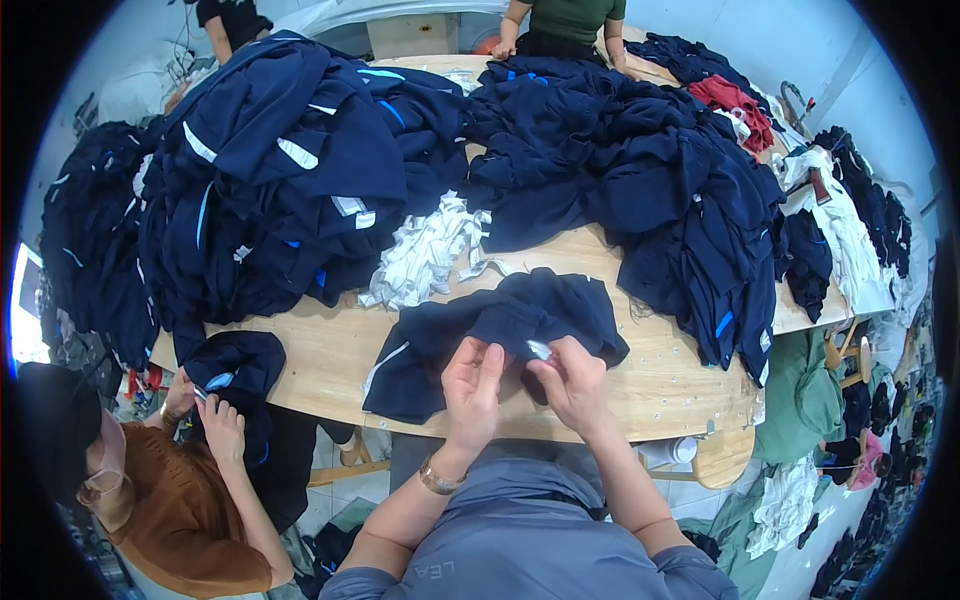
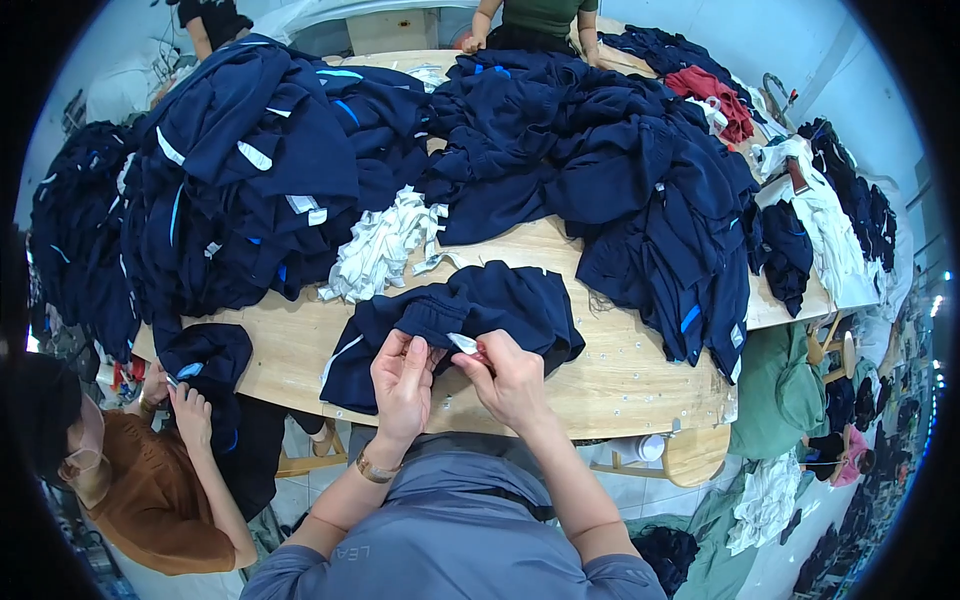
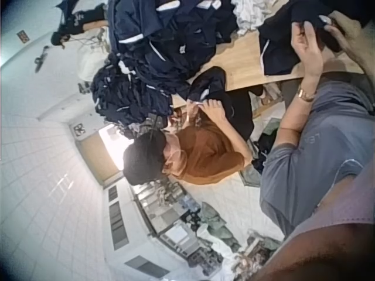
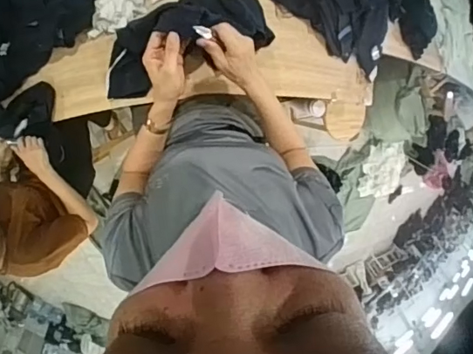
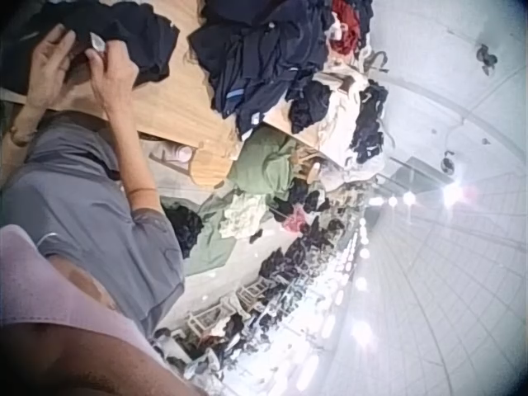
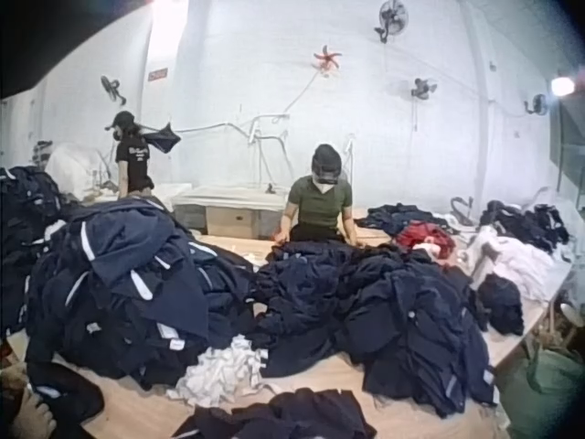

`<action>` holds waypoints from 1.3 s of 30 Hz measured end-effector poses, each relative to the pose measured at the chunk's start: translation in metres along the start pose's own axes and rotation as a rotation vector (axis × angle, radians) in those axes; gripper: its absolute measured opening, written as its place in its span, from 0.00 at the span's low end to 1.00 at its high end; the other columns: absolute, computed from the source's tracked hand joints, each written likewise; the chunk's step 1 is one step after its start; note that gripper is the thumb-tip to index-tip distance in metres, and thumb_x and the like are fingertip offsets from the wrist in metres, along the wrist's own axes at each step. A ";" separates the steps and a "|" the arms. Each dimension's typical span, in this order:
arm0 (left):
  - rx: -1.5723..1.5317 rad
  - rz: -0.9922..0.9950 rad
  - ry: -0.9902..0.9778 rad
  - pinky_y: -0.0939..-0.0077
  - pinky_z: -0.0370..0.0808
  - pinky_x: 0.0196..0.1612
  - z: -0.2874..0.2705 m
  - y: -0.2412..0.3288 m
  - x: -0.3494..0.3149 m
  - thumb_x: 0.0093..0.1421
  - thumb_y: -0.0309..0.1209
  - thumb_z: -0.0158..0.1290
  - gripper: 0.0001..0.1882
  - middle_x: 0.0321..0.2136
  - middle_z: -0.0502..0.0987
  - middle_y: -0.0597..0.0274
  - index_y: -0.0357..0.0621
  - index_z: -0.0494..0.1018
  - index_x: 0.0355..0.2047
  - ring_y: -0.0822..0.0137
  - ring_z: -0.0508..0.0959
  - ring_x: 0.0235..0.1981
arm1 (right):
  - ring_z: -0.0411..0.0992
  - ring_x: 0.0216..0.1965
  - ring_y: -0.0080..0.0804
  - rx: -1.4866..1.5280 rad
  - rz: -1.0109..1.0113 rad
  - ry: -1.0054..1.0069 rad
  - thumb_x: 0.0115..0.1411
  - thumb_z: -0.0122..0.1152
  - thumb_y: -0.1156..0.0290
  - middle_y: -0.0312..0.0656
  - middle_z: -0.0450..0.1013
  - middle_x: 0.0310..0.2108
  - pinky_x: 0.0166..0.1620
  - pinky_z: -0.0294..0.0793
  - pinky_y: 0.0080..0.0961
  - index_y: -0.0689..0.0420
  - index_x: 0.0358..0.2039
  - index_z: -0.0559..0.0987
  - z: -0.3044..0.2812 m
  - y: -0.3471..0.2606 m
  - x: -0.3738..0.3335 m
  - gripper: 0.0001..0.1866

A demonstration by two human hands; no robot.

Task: Trimming loose threads and inspecting dark blue garments at a manufacturing table.

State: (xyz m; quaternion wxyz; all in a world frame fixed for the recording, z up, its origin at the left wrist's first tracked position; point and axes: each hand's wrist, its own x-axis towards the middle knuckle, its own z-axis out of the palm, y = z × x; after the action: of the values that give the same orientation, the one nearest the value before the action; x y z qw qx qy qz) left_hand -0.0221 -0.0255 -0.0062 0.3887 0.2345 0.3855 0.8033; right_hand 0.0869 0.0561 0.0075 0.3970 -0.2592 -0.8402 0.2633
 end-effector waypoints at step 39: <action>1.100 0.322 -0.016 0.80 0.71 0.34 -0.080 0.044 0.053 0.63 0.31 0.46 0.10 0.28 0.74 0.61 0.35 0.70 0.30 0.76 0.72 0.29 | 0.63 0.31 0.18 0.943 0.353 -0.222 0.52 0.57 0.79 0.33 0.63 0.29 0.35 0.64 0.17 0.57 0.38 0.61 -0.005 -0.003 0.014 0.17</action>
State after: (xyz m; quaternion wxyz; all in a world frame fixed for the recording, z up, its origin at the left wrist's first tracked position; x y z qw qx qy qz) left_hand -0.1270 -0.0358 -0.0140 0.0853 0.4641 0.7031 0.5319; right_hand 0.0825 0.0639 0.0196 0.3286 -0.1604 -0.6106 0.7025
